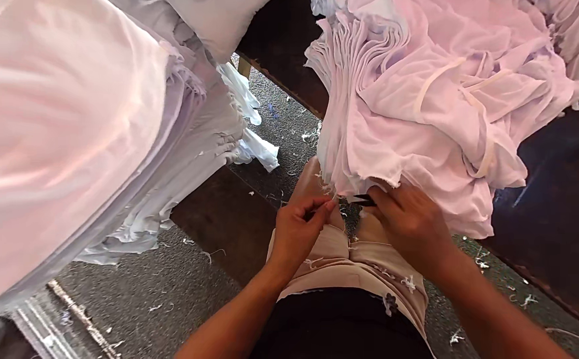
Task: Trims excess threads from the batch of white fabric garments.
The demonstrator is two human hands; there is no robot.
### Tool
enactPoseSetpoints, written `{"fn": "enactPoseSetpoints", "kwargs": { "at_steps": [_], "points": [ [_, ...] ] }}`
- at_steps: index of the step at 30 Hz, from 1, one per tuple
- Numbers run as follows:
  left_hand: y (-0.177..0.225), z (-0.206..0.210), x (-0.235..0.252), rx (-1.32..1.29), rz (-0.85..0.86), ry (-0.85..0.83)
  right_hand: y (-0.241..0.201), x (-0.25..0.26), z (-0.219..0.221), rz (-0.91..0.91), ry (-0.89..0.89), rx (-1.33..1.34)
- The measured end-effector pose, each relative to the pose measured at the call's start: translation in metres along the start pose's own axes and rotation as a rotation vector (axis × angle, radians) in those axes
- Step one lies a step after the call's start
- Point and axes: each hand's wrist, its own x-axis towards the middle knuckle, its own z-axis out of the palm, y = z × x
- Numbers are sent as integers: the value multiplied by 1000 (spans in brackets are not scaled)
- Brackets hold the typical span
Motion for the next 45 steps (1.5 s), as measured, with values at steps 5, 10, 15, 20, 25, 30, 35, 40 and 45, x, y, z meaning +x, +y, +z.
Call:
{"fn": "enactPoseSetpoints", "kwargs": {
  "at_steps": [5,10,15,20,25,30,35,40,45],
  "points": [
    [-2,7,-5,-19,120,1,-18,13,9,-55,-18,-109],
    [8,17,1,-37,26,-17,-3,18,-5,52,-39,29],
    [19,34,23,-180,-225,-165,9,14,-21,151,5,104],
    [9,32,16,-244,-122,-128,5,5,-17,100,-10,16],
    [0,10,-7,-137,83,-18,-7,5,-10,2,-63,-93],
    [-6,10,-8,-155,124,-46,-22,15,0,-62,-71,-93],
    [-5,37,-1,-396,-60,-49,-5,17,-6,41,-35,39],
    [12,68,8,-750,-447,-42,9,3,-23,161,-1,154],
    [13,61,-10,-637,-387,-125,11,-25,-15,113,12,116]
  ]
}}
